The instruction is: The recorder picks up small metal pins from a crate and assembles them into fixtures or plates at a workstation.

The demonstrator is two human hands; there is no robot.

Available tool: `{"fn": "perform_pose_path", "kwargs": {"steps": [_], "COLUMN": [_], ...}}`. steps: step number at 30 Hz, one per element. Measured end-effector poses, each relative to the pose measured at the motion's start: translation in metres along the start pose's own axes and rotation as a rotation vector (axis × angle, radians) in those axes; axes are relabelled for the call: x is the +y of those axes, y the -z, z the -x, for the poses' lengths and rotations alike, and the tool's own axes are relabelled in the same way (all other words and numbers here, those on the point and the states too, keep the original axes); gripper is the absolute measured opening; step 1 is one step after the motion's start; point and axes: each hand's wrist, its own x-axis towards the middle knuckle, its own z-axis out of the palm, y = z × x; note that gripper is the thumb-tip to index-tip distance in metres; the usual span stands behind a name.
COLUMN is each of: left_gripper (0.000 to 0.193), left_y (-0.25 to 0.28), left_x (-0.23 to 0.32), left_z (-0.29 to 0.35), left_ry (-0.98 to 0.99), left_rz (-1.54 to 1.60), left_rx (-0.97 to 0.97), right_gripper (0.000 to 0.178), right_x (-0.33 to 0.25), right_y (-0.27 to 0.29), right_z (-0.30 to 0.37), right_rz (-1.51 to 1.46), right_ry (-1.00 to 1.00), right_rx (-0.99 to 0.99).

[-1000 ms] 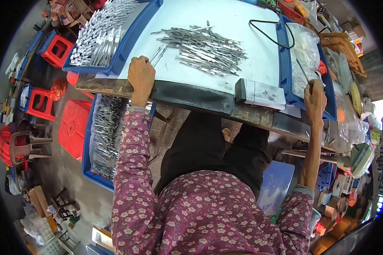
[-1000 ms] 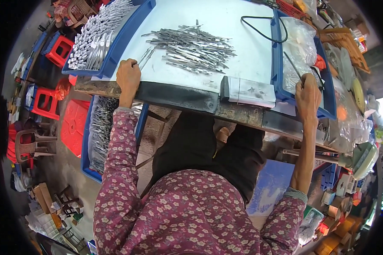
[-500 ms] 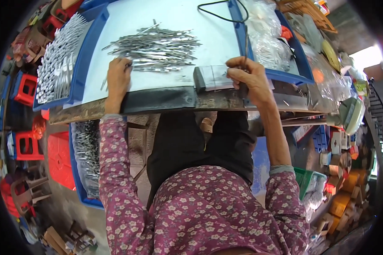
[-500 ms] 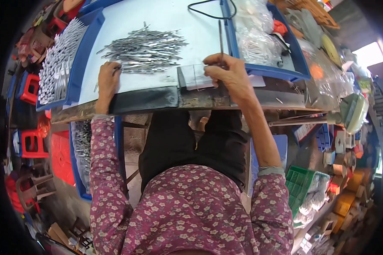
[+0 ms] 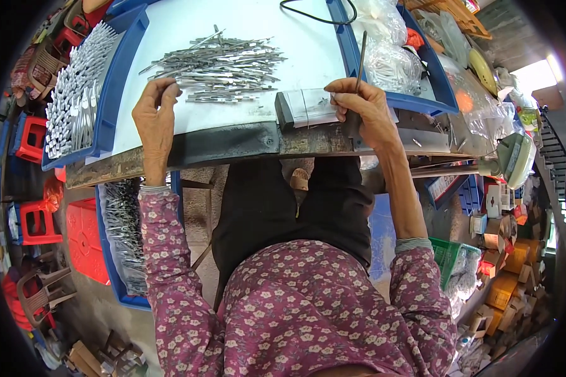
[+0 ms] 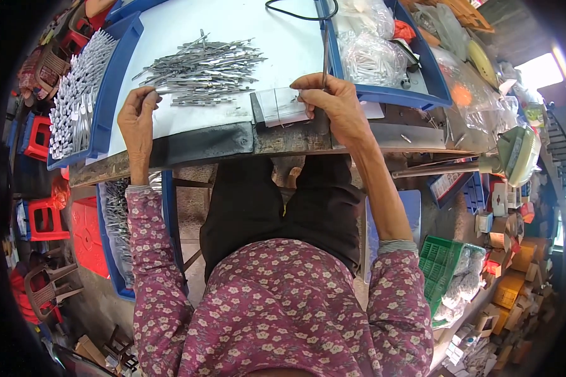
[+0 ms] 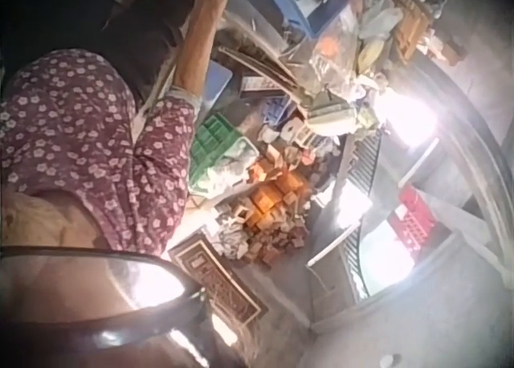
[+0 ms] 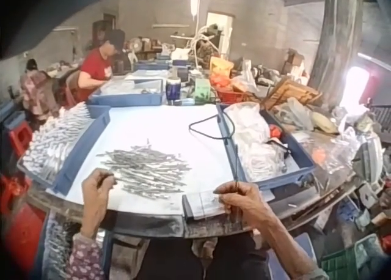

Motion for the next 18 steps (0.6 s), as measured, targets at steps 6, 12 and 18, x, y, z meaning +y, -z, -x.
{"fn": "perform_pose_path", "kwargs": {"steps": [6, 12, 18], "left_gripper": [0.011, 0.011, 0.015], "left_y": [-0.023, -0.065, -0.093], "left_x": [0.04, 0.062, 0.073], "left_z": [0.014, 0.038, 0.052], "left_ry": [0.039, 0.185, 0.296], "left_rz": [0.267, 0.506, 0.619], "left_rx": [0.075, -0.132, -0.299], "right_gripper": [0.026, 0.022, 0.02], "right_x": [-0.002, 0.003, -0.01], "right_y": [0.001, 0.008, -0.002], "right_z": [0.003, 0.001, 0.011], "right_rz": [0.128, 0.077, 0.047], "right_ry": [0.087, 0.083, 0.11], "right_rx": [0.05, 0.109, 0.021]}}
